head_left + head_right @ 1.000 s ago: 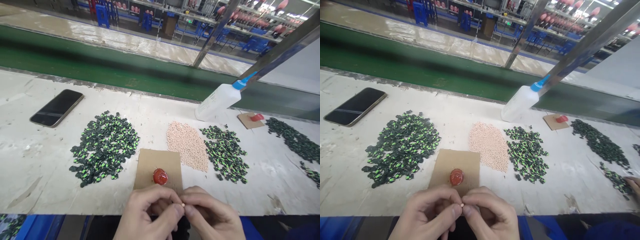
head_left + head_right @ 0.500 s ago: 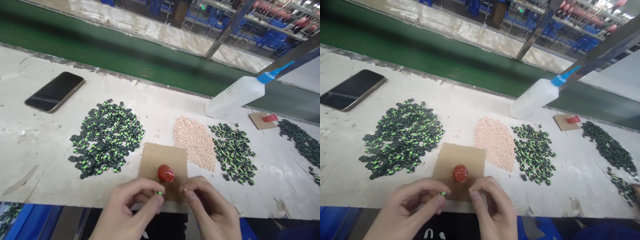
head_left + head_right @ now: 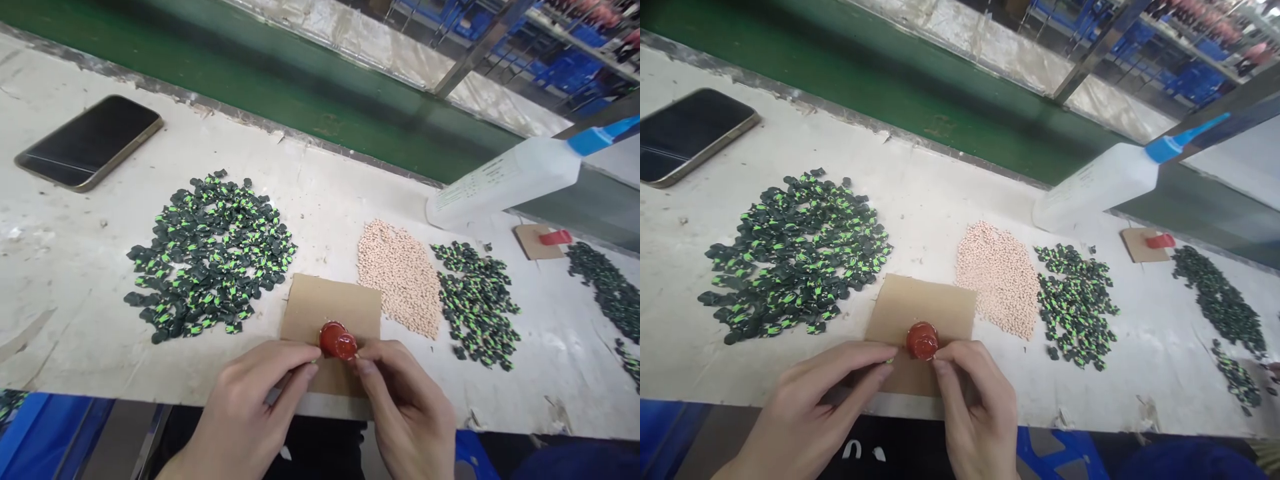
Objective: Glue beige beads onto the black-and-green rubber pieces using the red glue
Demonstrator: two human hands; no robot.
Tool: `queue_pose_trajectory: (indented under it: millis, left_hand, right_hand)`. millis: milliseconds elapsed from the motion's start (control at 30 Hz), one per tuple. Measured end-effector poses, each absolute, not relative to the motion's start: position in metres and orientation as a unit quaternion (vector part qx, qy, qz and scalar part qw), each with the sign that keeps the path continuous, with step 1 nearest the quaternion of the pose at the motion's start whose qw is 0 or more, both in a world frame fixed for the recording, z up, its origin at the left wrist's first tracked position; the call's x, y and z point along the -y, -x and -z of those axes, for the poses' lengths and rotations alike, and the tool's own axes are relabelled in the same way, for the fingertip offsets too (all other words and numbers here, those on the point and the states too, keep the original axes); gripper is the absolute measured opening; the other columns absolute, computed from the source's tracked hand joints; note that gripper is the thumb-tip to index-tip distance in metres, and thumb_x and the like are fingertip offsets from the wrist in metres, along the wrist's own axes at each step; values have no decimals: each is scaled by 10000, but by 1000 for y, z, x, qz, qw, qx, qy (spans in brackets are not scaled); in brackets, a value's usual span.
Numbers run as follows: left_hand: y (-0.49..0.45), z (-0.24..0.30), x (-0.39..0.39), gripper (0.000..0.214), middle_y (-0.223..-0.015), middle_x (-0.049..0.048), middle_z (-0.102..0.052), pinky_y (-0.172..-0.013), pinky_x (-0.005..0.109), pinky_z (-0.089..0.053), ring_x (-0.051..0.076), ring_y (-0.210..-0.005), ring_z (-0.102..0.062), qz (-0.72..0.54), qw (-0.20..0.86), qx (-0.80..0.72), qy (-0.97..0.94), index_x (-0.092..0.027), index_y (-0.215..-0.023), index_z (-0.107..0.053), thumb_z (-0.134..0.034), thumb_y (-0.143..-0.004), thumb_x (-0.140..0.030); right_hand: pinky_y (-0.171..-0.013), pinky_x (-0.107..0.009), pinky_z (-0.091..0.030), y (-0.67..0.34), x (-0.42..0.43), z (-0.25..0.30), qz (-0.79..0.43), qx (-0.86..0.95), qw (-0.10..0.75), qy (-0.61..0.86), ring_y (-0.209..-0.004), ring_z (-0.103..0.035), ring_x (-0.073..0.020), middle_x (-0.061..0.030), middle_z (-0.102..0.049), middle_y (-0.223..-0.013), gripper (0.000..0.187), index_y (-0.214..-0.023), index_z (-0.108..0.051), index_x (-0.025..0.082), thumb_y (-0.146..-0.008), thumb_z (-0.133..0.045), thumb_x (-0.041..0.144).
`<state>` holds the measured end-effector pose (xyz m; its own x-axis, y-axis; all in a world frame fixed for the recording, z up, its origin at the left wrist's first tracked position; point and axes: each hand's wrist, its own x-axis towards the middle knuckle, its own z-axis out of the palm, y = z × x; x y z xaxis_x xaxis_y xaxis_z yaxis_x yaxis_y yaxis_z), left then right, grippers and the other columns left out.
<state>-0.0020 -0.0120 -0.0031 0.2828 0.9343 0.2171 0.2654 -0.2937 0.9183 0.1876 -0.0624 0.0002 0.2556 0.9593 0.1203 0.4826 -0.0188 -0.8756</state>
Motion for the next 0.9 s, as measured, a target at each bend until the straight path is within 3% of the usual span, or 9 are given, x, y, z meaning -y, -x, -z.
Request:
queue_pose_trajectory:
  millis: [300,433,600,733,900]
  left_hand:
    - [3,3,9,227,-916,-25,-846,-774,135,-614,117,-780,-806,-413,419,-429,-686,-245,-1013,-758,-648,-946,-57]
    - [3,0,9,262,-949,-20,-824,-806,107,-606,102,-813,-795,-434,439,-425,-662,-253,-993,-800,-661,-923,-43]
    - [-8,-18,18,381,-887,-99,-838,-708,88,-610,83,-754,-792,-400,626,-442,-503,-407,-1003,-842,-757,-838,-74]
    - [-22,-34,22,174,-676,-96,-801,-650,109,-598,80,-629,-742,-319,767,-460,-313,-348,-776,-847,-806,-785,-178]
    - [-26,-41,19,93,-691,-51,-808,-682,162,-609,113,-671,-732,-291,800,-457,-258,-316,-762,-866,-870,-727,-230]
  right_hand:
    - [-732,-264,-608,-187,63,1,-280,548,433,659,-839,-737,-190,-35,-775,-911,151,-944,-752,271,-971,-674,145]
    - [-659,-251,-592,-191,65,-7,-322,497,466,658,-757,-704,-183,-21,-730,-807,128,-880,-758,279,-966,-708,198]
    - [-646,-227,-579,-194,70,-17,-460,395,535,588,-698,-672,-144,4,-700,-771,80,-898,-772,306,-970,-742,323]
    - [-716,-243,-620,-191,75,-19,-521,359,563,531,-784,-723,-154,-13,-761,-865,64,-931,-795,333,-965,-751,300]
    - [-742,-235,-651,-190,82,-24,-508,359,565,541,-856,-774,-172,-30,-813,-949,110,-949,-815,338,-950,-764,241]
